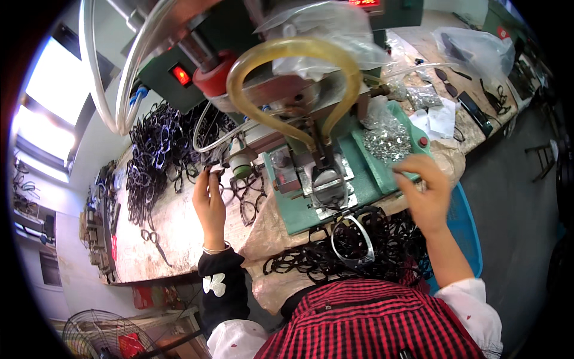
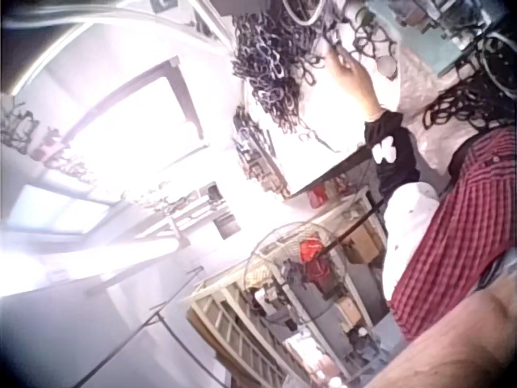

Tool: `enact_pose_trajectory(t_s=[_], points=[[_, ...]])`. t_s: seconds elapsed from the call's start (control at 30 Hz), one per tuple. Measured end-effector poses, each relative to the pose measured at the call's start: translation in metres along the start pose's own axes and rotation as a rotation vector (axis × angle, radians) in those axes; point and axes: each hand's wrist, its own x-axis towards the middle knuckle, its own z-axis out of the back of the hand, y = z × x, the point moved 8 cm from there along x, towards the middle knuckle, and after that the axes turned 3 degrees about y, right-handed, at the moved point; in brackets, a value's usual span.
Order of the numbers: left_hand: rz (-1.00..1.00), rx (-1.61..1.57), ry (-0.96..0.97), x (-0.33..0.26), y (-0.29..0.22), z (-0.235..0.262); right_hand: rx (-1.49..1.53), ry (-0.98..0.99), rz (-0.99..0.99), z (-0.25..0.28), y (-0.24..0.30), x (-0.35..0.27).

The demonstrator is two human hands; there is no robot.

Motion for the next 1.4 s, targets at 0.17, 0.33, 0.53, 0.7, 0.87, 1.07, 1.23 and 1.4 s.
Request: enact_pose_trajectory(t_s=[0.17,0.33,0.53,0.7,0.87,1.07,1.23,1.4], points=[[0.380,-0.475,-0.024,-0.005,0.009,-0.030,0.399,0.047,-0.056,-0.070,0.021,0.054],[0.502,-0.743,-0.042,-0.076,-0.019,-0.055,0.586,0.027,-0.173,-0.087,0.018,0.043],[-0.275,-0.796,-0.023,-0.039,-0.200,-0.020,0.682,0.034,-0.287,-0.086,0.012,0.036],[-0.341,-0.535,-0.100,0.006,-0.234,-0.006,0.931,0.082,-0.374,-0.104,0.029,0.035],[-0.092,-0.689,0.212,-0.036,-0.234,-0.034,0.785,0.196,-0.284,-0.081,0.058,0.023],[0.908,-1.223,0.965,-0.115,-0.203,-0.157,0.315,0.007,-0.176,-0.041,-0.012,0.049],[0.886,-1.244,0.857,-0.114,-0.197,-0.162,0.057,-0.368,-0.204,0.017,-0.104,0.028],[0.964,-1.245,0.770,-0.118,-0.196,-0.161,-0.243,-0.164,-0.173,0.016,-0.079,-0.007]])
